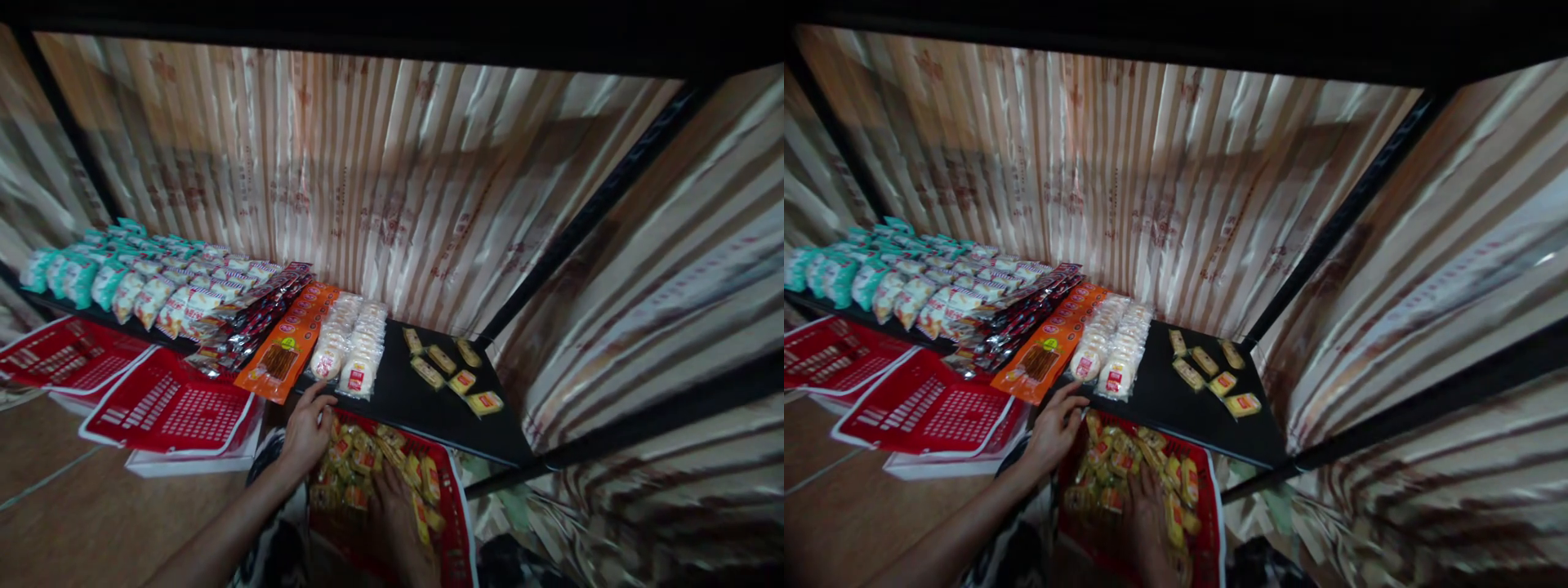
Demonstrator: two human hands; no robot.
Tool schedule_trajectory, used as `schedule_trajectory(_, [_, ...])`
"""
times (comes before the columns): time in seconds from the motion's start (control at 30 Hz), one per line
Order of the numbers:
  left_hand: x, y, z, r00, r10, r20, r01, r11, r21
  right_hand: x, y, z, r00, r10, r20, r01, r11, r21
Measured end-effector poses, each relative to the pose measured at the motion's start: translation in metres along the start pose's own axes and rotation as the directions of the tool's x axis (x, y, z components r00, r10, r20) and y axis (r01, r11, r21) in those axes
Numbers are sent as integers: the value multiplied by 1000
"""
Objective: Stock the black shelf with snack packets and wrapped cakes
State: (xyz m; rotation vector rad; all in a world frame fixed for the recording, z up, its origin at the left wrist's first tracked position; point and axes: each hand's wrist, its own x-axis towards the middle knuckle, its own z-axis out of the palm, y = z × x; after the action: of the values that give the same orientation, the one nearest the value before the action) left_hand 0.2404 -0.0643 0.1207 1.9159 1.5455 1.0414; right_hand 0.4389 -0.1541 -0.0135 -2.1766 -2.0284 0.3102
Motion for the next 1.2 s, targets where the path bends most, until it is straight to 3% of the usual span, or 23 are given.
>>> schedule_trajectory(0.27, [14,0,12,996,35,84,-36,999,8,-2,6,-15,993,35,115,-40,998,40])
schedule_trajectory(0.5, [8,-10,17,983,117,138,-119,993,5,9,-8,-11,992,114,49,-117,991,61])
schedule_trajectory(0.73, [1,-11,13,869,304,391,-355,933,63,16,-13,-7,987,152,-60,-144,981,129])
schedule_trajectory(1.03, [-4,-2,14,822,333,462,-439,887,142,1,-14,-7,988,98,-117,-83,989,123])
schedule_trajectory(1.2, [-13,8,10,833,316,455,-427,889,164,-8,-15,-3,995,68,-78,-65,997,50])
